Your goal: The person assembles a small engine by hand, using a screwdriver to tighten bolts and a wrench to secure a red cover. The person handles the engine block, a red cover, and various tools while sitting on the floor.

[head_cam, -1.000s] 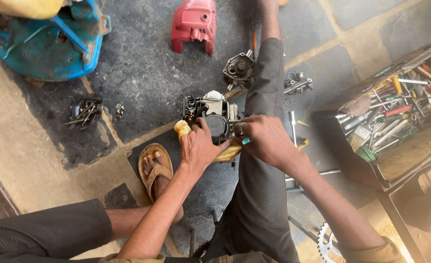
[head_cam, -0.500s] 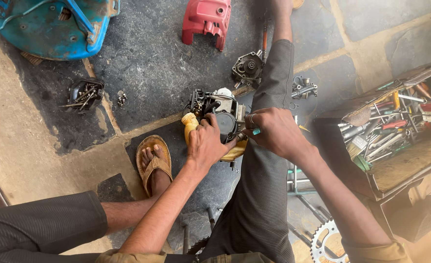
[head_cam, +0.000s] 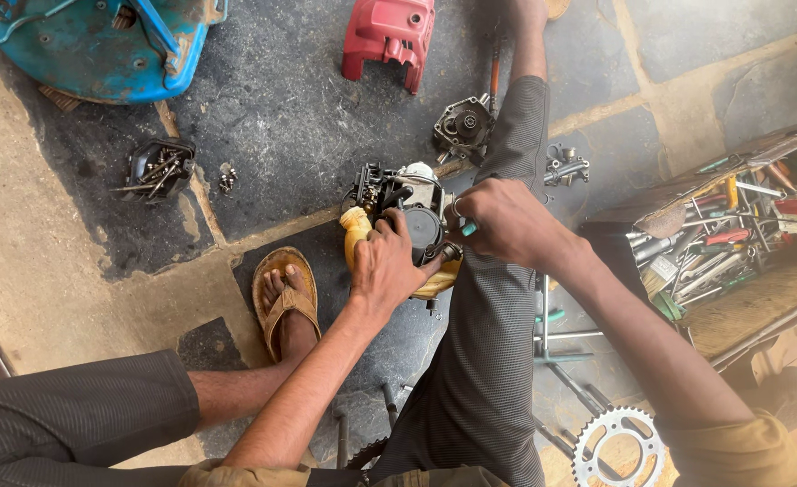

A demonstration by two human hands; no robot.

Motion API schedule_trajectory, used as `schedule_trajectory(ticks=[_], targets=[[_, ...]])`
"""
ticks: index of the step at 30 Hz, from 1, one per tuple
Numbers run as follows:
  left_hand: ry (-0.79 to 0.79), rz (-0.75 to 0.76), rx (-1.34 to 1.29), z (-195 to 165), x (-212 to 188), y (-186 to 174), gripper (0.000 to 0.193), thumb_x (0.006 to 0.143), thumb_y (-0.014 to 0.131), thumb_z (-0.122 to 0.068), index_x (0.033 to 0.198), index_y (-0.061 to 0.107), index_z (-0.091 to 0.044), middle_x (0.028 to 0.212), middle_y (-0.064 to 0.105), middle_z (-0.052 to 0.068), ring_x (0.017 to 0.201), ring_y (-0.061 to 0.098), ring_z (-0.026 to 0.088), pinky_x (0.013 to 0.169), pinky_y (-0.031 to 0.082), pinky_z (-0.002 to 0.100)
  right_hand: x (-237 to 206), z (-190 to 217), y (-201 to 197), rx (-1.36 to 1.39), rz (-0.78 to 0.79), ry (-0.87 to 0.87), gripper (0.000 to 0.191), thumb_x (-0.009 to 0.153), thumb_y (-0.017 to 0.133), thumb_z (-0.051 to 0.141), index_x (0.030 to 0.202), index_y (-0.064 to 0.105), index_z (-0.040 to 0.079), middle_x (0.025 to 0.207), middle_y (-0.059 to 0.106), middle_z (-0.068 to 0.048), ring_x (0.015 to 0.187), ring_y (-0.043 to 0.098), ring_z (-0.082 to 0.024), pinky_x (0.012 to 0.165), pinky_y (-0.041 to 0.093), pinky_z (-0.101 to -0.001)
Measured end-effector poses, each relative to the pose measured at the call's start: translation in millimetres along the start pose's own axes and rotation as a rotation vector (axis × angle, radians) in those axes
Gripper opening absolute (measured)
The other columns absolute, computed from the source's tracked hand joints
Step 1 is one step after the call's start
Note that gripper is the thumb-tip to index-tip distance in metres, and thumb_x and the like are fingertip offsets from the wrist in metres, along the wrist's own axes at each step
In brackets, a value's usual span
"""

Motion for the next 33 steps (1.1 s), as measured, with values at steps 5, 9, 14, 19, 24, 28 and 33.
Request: schedule_trajectory(ticks=[5,9,14,19,24,28,33], targets=[[0.009,0.031,0.021,0,-1,5,0.11,0.081,0.057,-0.086,0.131,0.05,0.013,0.072,0.06,0.009,0.053,0.058,0.012,0.043,0.046,0.027,15,-11,2,-0.045,0.201,0.121,0.014,0.083,0.08,0.023,0.085,0.078,0.01,0.073,0.073,-0.01,0.068,0.07,-0.026,0.063,0.053,-0.0435],[-0.022,0.034,-0.034,0,-3,7,0.109,0.082,0.059,-0.083,0.135,0.049,0.012,0.083,0.061,0.012,0.065,0.059,0.015,0.052,0.047,0.03,26,7,6,-0.153,0.136,-0.075,0.011,0.086,0.071,0.011,0.094,0.078,0.009,0.08,0.074,-0.008,0.072,0.071,-0.023,0.06,0.057,-0.0401],[-0.055,-0.068,-0.028,-3,-5,7,0.107,0.068,0.068,-0.078,0.132,0.052,0.007,0.124,0.061,0.018,0.116,0.054,0.027,0.1,0.042,0.045,25,27,25,-0.413,0.183,-0.325,0.016,0.087,0.069,0.018,0.077,0.075,0.008,0.073,0.068,-0.005,0.07,0.069,-0.021,0.079,0.06,-0.0403],[-0.114,-0.208,-0.207,0,-13,8,0.116,0.068,0.069,-0.077,0.14,0.045,0.011,0.143,0.054,0.027,0.147,0.031,0.035,0.121,0.007,0.057,23,25,17,-0.24,-0.043,-0.331,0.046,0.102,0.065,0.03,0.064,0.064,0.004,0.058,0.061,-0.007,0.055,0.061,-0.024,0.064,0.057,-0.0411],[-0.143,-0.232,-0.296,1,-20,14,0.113,0.074,0.069,-0.073,0.145,0.045,0.011,0.143,0.055,0.028,0.147,0.038,0.035,0.126,0.005,0.056,16,27,22,-0.254,-0.3,-0.272,0.031,0.094,0.067,0.019,0.065,0.065,0.008,0.054,0.056,-0.005,0.048,0.054,-0.023,0.055,0.048,-0.0391],[-0.147,-0.279,-0.344,1,-21,16,0.107,0.077,0.07,-0.07,0.144,0.045,0.01,0.143,0.056,0.028,0.146,0.042,0.036,0.127,0.007,0.055,15,28,23,-0.194,-0.408,-0.215,0.033,0.095,0.068,0.015,0.063,0.061,0.009,0.053,0.053,-0.005,0.048,0.05,-0.022,0.054,0.043,-0.0392],[-0.113,-0.284,-0.367,0,-23,20,0.11,0.075,0.072,-0.07,0.144,0.043,0.011,0.142,0.057,0.028,0.146,0.043,0.037,0.129,0.006,0.055,12,33,22,-0.164,-0.502,-0.102,0.044,0.095,0.069,0.01,0.055,0.051,0.01,0.049,0.048,-0.004,0.045,0.045,-0.021,0.049,0.038,-0.0383]])
Point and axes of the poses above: each hand's wrist, its own x-axis towards the middle knuckle, its own y-axis out of the palm, z = x × y, the point moved 5 cm from there along x, towards the middle knuckle
